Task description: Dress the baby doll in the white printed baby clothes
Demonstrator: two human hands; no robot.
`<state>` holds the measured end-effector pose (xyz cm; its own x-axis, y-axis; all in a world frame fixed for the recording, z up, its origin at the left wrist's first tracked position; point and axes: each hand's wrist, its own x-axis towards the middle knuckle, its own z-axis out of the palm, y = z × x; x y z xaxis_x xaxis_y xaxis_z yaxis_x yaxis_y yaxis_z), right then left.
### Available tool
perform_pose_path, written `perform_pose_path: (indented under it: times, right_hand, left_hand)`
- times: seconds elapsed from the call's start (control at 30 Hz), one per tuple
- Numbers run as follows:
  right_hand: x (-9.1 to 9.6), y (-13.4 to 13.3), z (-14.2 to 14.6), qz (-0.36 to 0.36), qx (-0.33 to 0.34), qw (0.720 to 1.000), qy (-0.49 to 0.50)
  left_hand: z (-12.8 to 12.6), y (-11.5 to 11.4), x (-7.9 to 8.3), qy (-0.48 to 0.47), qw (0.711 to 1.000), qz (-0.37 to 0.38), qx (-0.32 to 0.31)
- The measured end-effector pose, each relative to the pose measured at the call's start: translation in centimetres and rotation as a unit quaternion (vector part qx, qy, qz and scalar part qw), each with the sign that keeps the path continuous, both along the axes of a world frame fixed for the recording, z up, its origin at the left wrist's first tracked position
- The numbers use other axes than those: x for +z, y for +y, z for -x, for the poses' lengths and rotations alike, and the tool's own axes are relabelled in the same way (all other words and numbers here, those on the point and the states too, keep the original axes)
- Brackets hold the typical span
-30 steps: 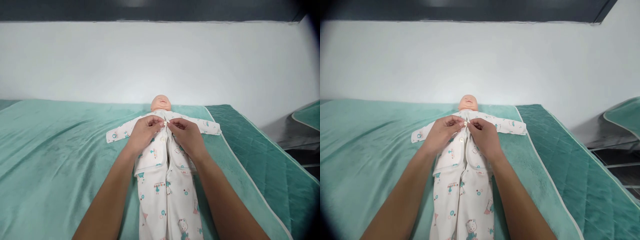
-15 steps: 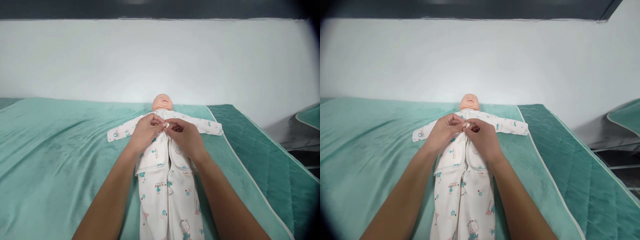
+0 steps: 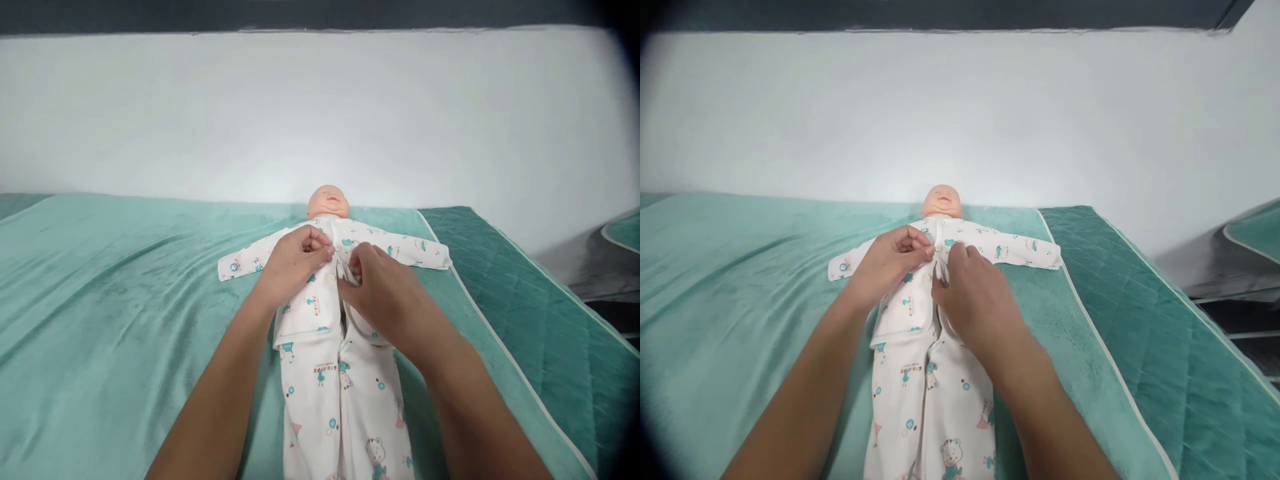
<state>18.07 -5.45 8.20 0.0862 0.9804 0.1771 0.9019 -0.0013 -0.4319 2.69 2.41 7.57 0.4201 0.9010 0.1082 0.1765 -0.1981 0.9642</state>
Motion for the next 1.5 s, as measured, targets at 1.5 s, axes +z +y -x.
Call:
perform_pose_path:
  times: [1.5]
  right_hand:
    - [-1.9, 0.8, -2.9, 0.083, 0.17, 0.849, 0.493]
  left_hand:
    - [1.3, -1.6, 1.4, 0.142, 0.978, 0.009, -0.154]
